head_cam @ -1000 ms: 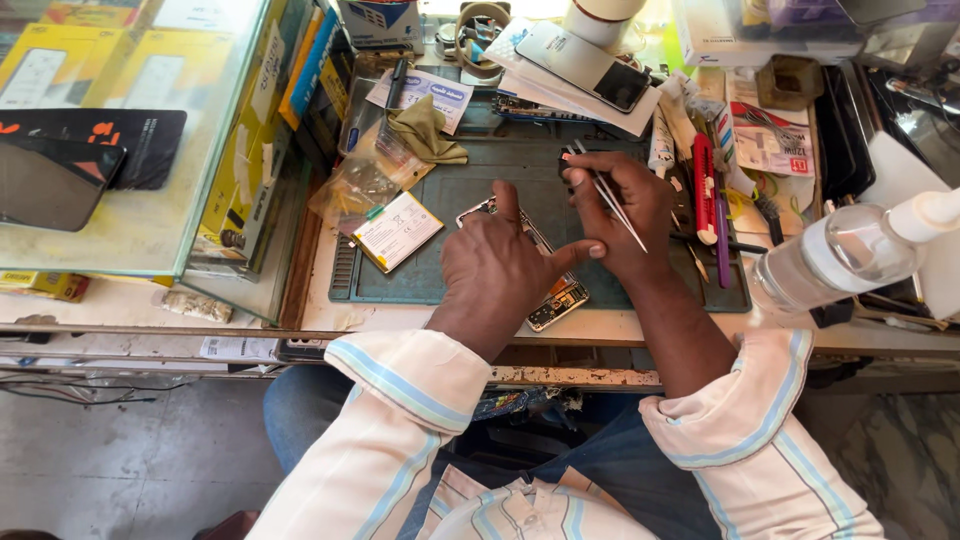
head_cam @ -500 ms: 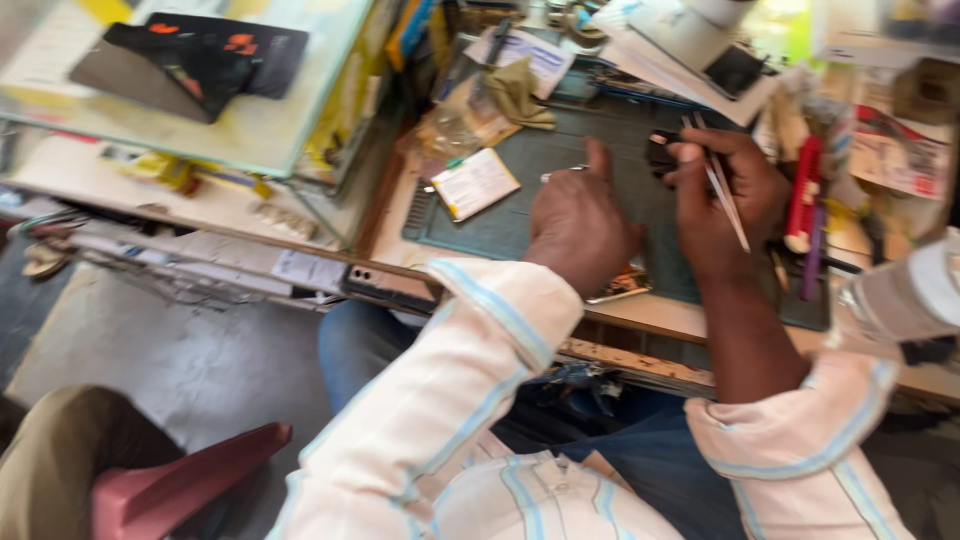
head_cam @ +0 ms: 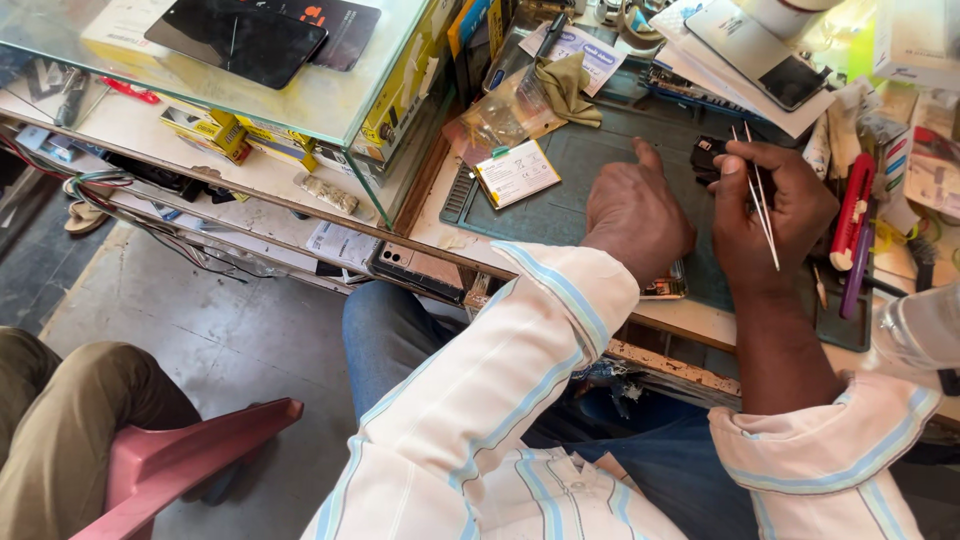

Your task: The person uses tweezers to manipulate small components on the internal circuit board of a disassembled mobile phone. They repeatedly probe and adjust tiny parts on the motherboard while the phone remains open on the workbench.

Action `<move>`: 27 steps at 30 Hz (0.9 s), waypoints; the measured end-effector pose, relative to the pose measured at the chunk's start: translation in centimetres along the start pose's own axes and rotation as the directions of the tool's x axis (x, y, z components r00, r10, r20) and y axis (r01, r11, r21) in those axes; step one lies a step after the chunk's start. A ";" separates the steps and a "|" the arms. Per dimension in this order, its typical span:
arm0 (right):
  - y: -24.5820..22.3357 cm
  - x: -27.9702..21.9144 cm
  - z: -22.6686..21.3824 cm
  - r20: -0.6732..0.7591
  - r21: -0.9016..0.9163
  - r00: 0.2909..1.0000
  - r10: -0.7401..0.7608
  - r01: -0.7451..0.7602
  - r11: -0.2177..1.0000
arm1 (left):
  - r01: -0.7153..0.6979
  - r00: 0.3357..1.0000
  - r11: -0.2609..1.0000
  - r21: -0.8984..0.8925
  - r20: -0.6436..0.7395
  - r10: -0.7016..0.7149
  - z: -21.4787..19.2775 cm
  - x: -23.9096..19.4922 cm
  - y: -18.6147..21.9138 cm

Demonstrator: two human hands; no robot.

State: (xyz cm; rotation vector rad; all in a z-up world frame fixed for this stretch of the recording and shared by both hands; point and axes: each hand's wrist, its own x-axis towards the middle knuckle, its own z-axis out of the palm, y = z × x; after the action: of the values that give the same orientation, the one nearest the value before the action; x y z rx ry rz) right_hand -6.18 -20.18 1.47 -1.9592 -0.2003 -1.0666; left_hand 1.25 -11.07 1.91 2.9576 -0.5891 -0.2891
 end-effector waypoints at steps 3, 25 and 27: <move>0.2 0.0 -0.1 -0.028 0.020 0.999 0.022 -0.022 1.000 | -0.031 0.999 0.988 -0.149 -0.044 0.024 0.0 -0.3 -0.1; 2.7 -0.5 0.0 -0.127 0.128 0.955 0.268 -0.252 0.959 | -0.585 0.807 0.808 0.070 -0.051 0.589 -4.5 -5.7 -7.6; 2.2 -0.6 -0.5 -0.080 0.156 0.929 0.362 -0.347 0.925 | -0.577 0.812 0.815 0.052 -0.073 0.580 -4.0 -5.5 -7.9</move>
State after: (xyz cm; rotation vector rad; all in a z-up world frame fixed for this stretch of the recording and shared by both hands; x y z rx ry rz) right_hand -5.77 -21.73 -0.21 -1.7232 0.1342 -0.8890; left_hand -0.04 -1.37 5.58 2.6167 -1.4377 -0.0885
